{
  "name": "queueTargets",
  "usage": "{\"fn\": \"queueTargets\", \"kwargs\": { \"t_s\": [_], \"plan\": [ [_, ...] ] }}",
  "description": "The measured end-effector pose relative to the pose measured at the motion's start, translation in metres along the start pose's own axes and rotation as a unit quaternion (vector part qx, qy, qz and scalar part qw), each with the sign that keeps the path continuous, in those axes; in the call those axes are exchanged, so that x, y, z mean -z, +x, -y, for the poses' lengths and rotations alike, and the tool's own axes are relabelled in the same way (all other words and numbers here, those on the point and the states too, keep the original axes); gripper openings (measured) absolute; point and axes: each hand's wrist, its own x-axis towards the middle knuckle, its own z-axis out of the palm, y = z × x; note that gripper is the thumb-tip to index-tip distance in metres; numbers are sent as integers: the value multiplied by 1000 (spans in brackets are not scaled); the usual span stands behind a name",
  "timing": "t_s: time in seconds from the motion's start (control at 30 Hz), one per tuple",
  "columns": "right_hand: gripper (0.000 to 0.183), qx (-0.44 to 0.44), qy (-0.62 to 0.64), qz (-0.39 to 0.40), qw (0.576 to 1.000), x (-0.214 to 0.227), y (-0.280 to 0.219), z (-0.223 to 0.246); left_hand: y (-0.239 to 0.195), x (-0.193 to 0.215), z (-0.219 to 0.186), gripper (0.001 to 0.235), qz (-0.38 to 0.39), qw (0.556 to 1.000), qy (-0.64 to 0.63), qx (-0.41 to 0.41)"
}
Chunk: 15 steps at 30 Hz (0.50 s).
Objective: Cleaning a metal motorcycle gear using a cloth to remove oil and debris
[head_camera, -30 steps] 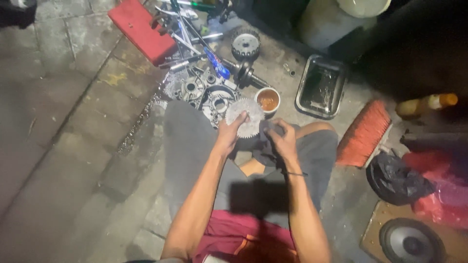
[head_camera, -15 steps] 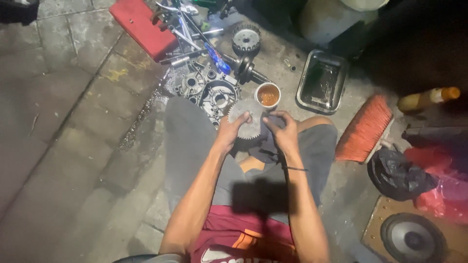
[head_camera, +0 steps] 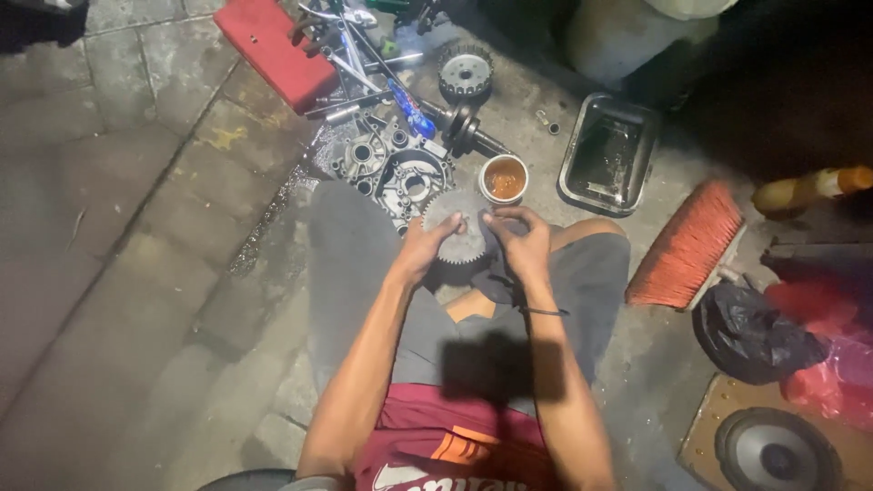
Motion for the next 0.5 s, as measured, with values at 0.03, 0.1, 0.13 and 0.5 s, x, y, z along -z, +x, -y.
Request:
{"fn": "queueTargets", "kwargs": {
  "t_s": [0.03, 0.1, 0.13, 0.5],
  "plan": [
    [31, -1, 1, 3, 1000, -1, 0, 1, 1, 2, -1, 25, -3, 1000, 0, 0],
    [33, 6, -13, 28, 1000, -1, 0, 3, 2, 3, 1, 27, -11, 1000, -17, 9],
    [33, 8, -12, 29, 999, 2, -1, 4, 7, 5, 7, 27, -12, 1000, -16, 7],
    [23, 54, -186, 68, 979, 20, -1, 21, 10, -3, -2, 33, -26, 996, 70, 38]
  ]
}}
